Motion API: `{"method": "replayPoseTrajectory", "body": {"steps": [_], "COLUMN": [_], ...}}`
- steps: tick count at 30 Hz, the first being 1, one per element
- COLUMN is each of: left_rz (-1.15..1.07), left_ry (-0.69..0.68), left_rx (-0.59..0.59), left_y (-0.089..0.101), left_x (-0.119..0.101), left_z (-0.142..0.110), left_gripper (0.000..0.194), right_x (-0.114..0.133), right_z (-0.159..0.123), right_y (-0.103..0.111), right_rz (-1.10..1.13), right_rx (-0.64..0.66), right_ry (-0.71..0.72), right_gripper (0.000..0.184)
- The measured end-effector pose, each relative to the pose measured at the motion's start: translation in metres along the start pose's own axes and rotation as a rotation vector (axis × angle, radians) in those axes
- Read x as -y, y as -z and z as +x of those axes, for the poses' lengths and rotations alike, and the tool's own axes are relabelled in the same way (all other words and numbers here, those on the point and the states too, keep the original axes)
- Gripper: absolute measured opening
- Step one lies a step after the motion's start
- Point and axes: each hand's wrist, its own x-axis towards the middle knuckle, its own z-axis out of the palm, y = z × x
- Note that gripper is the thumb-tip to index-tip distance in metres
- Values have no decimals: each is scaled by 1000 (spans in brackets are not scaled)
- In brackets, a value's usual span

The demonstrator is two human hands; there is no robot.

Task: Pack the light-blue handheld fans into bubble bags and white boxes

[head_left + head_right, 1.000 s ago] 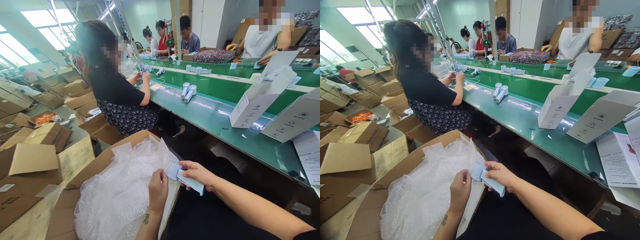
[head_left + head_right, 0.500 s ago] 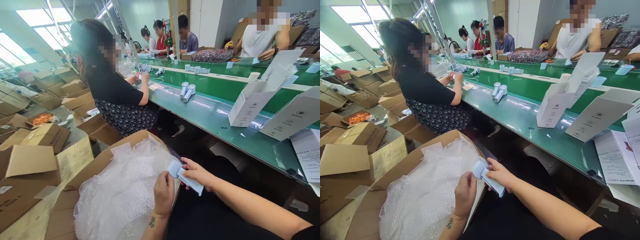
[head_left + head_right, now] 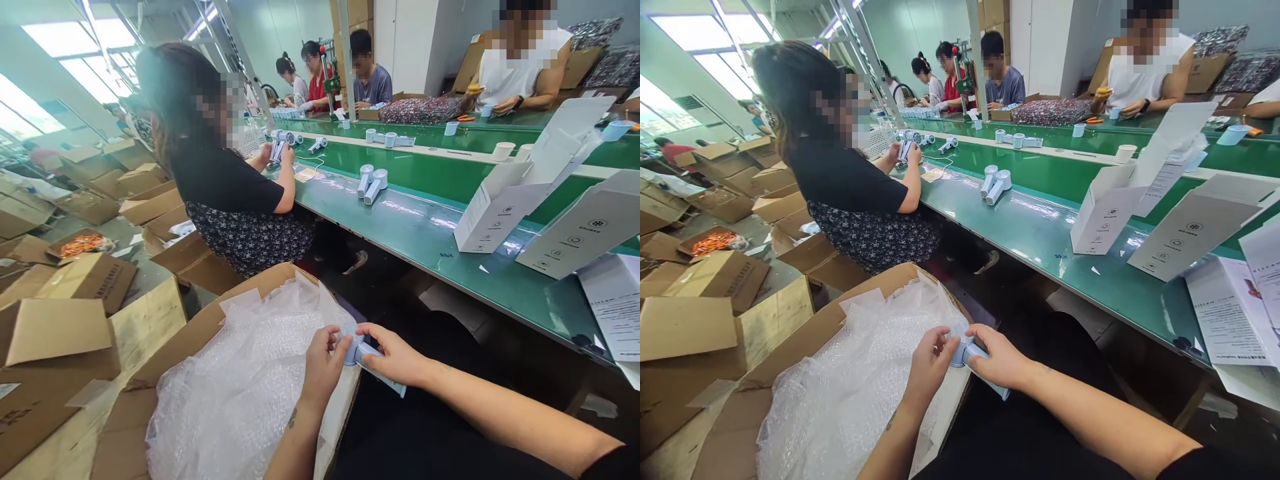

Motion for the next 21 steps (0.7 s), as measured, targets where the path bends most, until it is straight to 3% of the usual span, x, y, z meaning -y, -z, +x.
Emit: {"method": "replayPoseTrajectory", "body": {"steps": [3,8,10,12,17,19,21], "left_rz": [12,285,314,252,-81,-78,45], "left_ry": [-81,-536,-609,-541,-153,-158,-248], "left_rx": [29,-153,-142,-116,-134,-157,-235], "left_y": [0,-11,-14,-14,-1,2,1], "left_x": [1,-7,-12,-12,2,5,4], "left_z": [10,1,-5,-8,-2,2,1], "left_gripper": [18,18,18,13,22,14,12], "right_x": [-5,-8,-6,-4,-2,-1,0], "right_z": [1,12,16,19,22,22,22], "right_y": [-3,-5,-3,2,7,4,2], "right_rz": [-30,176,322,499,881,935,965], "right_rx": [-22,-10,50,102,148,159,145], "right_ry": [-78,-136,-159,-175,-159,-178,-215], "right_gripper": [46,65,63,56,49,48,47]}}
